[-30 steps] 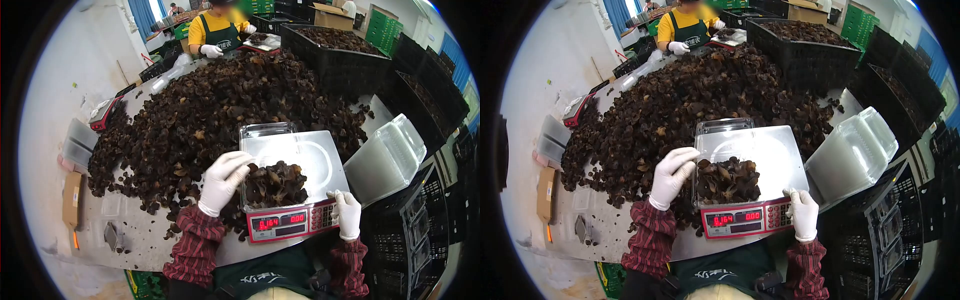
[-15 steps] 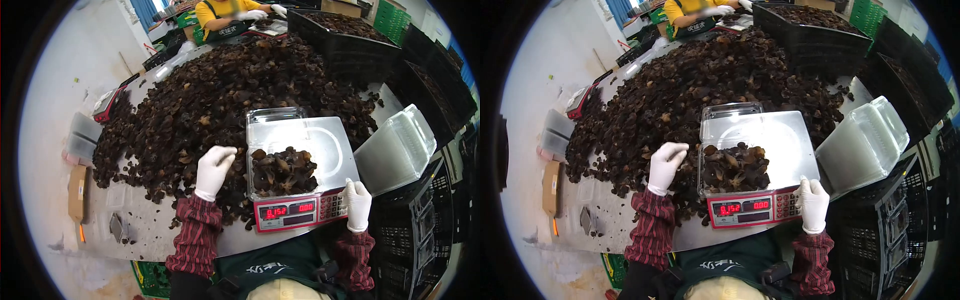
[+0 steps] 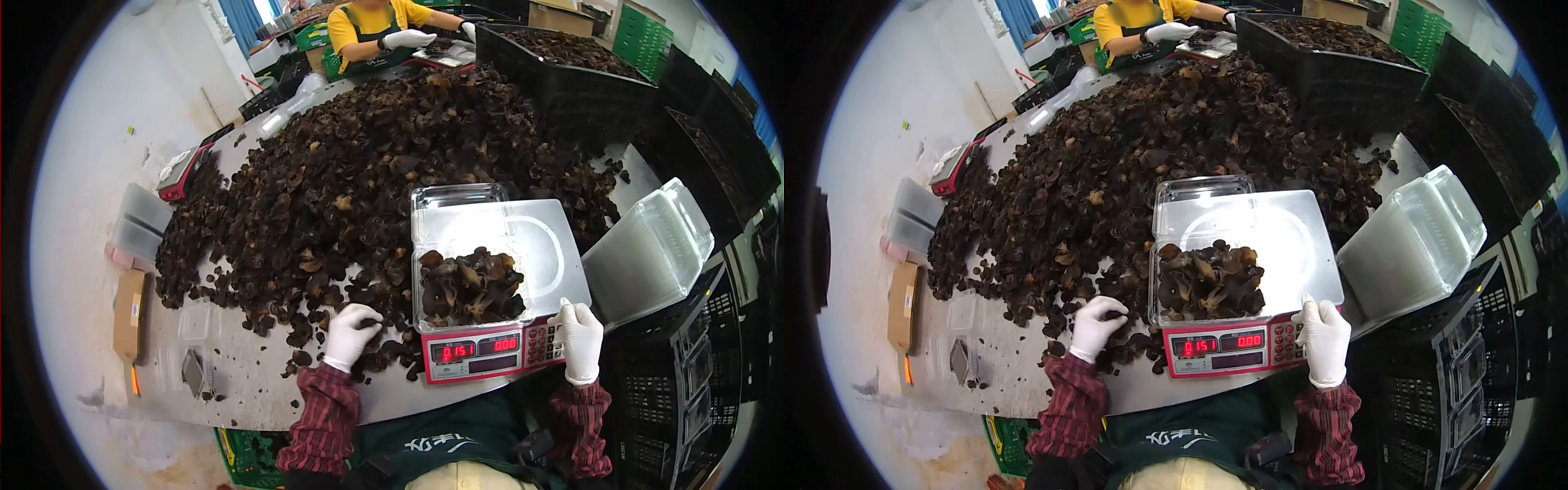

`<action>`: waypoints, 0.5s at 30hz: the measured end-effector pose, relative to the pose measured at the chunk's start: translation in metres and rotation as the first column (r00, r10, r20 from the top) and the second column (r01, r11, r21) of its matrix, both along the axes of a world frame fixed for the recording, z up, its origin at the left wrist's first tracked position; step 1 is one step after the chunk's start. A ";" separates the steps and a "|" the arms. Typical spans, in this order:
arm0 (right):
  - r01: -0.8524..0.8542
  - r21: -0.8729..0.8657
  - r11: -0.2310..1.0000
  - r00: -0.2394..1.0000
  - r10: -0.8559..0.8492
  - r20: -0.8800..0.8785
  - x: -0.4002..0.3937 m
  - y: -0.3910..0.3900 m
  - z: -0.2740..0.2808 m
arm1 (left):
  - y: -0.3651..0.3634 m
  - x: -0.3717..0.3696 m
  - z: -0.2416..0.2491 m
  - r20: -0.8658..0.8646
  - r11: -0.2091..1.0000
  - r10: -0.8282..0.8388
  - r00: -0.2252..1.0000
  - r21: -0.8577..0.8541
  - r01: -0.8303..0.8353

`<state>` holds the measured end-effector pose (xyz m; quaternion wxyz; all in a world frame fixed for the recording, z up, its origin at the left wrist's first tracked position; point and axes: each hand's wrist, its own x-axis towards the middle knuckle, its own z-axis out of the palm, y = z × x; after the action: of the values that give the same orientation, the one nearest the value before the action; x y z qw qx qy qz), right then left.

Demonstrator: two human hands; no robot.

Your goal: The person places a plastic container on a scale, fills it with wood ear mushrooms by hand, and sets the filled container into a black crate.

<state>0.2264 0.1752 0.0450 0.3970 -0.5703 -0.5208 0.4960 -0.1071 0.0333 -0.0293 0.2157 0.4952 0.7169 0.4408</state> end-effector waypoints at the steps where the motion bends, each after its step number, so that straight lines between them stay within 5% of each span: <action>1: 0.008 0.004 1.000 1.000 -0.008 -0.001 0.003 0.000 -0.001 | 0.003 -0.006 0.007 0.027 0.999 -0.018 0.999 0.052 0.016; 3: -0.002 0.052 0.999 1.000 0.002 0.006 0.006 0.000 -0.005 | 0.015 0.001 0.048 0.234 0.989 0.014 0.972 0.139 -0.048; 7: -0.006 0.052 0.999 1.000 0.007 -0.012 -0.001 -0.003 -0.003 | 0.053 0.047 0.119 0.188 0.904 -0.150 0.971 0.424 0.058; 9: -0.031 0.053 0.998 0.999 0.032 -0.013 -0.003 -0.004 -0.003 | 0.072 0.068 0.126 -0.042 0.889 -0.301 0.953 0.350 0.296; 12: -0.040 0.050 0.998 0.999 0.040 -0.009 -0.002 -0.006 -0.001 | 0.098 0.084 0.113 -0.562 0.843 -0.379 0.736 0.118 0.524; 15: -0.005 0.012 1.000 1.000 0.005 0.000 0.000 -0.007 0.006 | 0.095 0.081 0.123 -0.443 0.841 -0.310 0.841 0.285 0.460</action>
<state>0.2262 0.1678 0.0506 0.3994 -0.5665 -0.5250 0.4939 -0.0262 0.1286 0.0934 0.0583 0.7393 0.5284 0.4133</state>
